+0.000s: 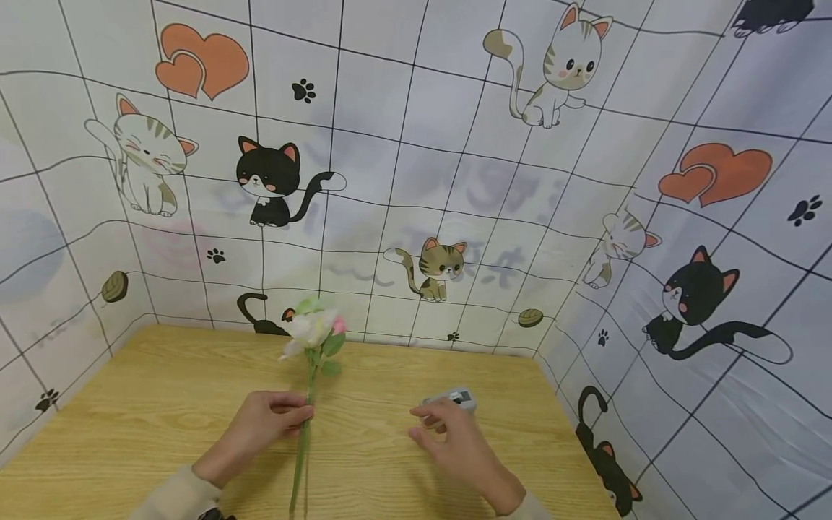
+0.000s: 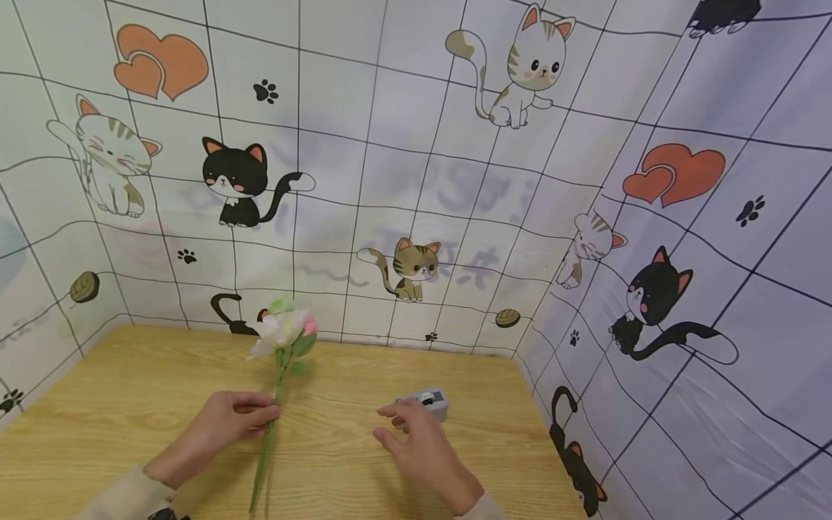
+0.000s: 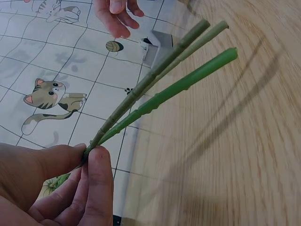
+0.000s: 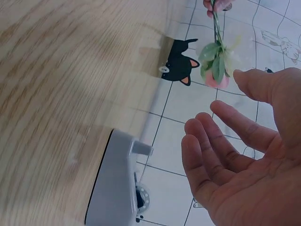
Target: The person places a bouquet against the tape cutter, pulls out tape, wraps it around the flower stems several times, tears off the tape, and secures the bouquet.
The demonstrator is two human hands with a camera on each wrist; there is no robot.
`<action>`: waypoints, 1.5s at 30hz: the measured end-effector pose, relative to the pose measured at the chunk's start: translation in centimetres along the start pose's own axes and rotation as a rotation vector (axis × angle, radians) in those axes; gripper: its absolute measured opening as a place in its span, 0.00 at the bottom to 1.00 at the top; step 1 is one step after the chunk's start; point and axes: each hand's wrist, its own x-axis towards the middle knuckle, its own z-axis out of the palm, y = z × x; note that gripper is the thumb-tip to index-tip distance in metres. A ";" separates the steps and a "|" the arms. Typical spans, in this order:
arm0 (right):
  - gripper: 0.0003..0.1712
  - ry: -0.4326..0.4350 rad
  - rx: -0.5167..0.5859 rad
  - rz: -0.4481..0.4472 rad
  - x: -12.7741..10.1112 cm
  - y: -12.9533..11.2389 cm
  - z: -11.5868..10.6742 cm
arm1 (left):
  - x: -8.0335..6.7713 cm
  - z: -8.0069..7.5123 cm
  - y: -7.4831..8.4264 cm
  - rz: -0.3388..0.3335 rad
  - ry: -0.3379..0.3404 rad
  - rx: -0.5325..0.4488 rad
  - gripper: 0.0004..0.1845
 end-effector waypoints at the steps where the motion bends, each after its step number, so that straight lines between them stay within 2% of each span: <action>1: 0.19 0.010 -0.009 -0.001 0.0 0.1 -0.1 | 0.1 -0.2 -0.2 0.000 -0.001 0.010 0.20; 10: 0.18 0.073 -0.052 -0.005 -0.3 0.8 -1.4 | 0.6 -2.3 -1.6 0.000 0.028 0.083 0.20; 18: 0.15 0.125 -0.078 -0.008 -0.3 1.9 -2.3 | 0.9 -4.1 -2.8 -0.011 0.027 0.167 0.21; 27: 0.15 0.138 -0.114 -0.012 -0.6 2.9 -2.7 | 1.1 -5.0 -3.3 -0.039 0.058 0.235 0.21; 33: 0.15 0.146 -0.129 0.015 -0.7 3.1 -2.9 | 1.3 -5.5 -3.9 -0.062 0.077 0.268 0.19; 38: 0.15 0.150 -0.139 0.051 -0.8 3.4 -3.1 | 1.3 -5.7 -4.1 -0.016 0.080 0.348 0.20; 45: 0.14 0.155 -0.155 0.076 -0.7 3.8 -3.2 | 1.2 -6.1 -4.1 0.083 0.129 0.570 0.18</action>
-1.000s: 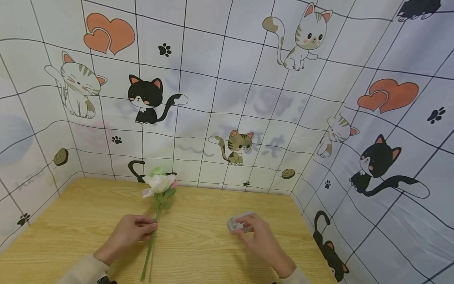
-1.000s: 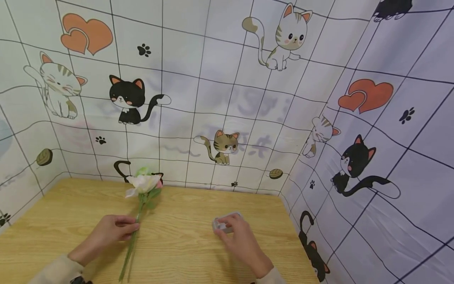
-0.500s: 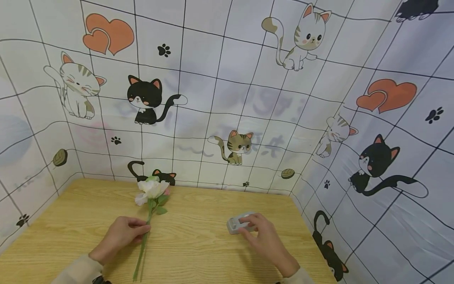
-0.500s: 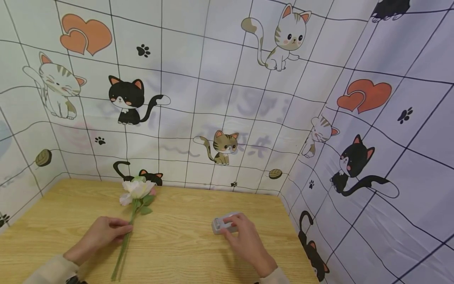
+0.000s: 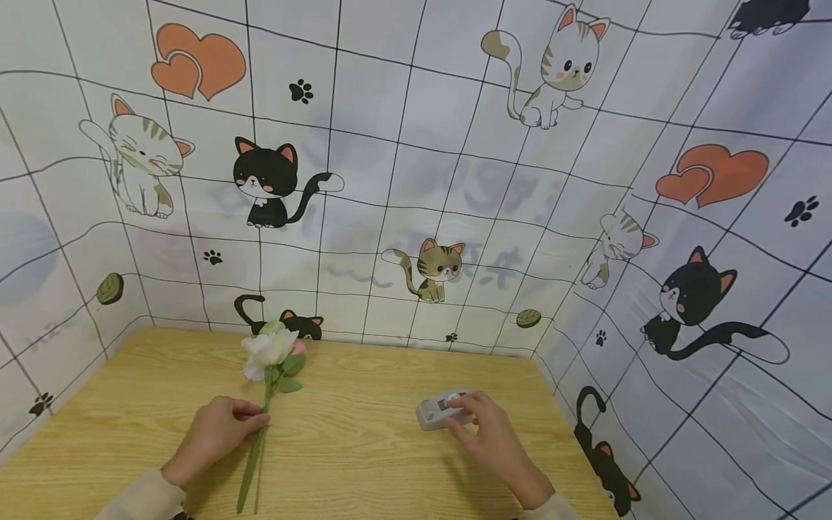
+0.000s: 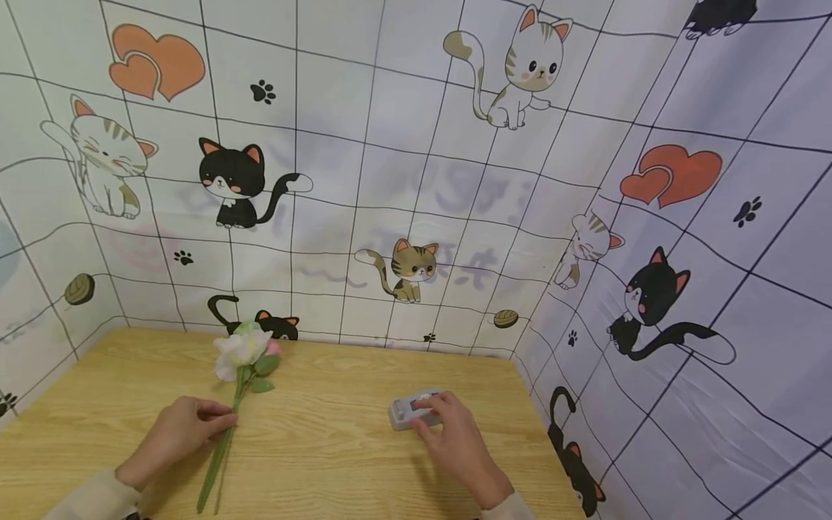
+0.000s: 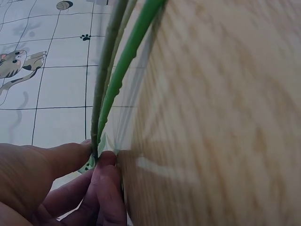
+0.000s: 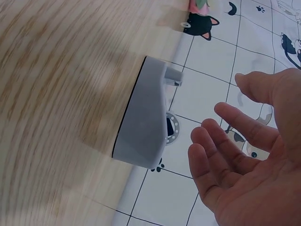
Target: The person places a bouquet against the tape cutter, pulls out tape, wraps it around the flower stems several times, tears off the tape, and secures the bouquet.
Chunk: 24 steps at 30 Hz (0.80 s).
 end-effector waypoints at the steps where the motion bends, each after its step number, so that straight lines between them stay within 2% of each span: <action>1: 0.15 0.004 -0.003 -0.003 0.0 0.1 0.0 | 0.0 -0.1 -0.1 0.010 0.005 0.016 0.17; 7: 0.16 0.038 -0.030 -0.043 -0.1 0.4 0.1 | -0.1 -0.8 -0.3 0.063 0.027 0.095 0.16; 14: 0.17 0.041 -0.063 0.022 -0.2 0.6 -0.1 | -0.3 -1.5 -0.1 0.088 0.039 0.151 0.21; 19: 0.17 0.052 -0.089 0.013 -0.3 0.7 -0.3 | -0.5 -2.1 -0.1 0.112 0.043 0.159 0.27; 24: 0.18 0.075 -0.119 -0.017 -0.5 0.8 -0.3 | -1.1 -2.2 0.2 0.208 0.113 0.221 0.29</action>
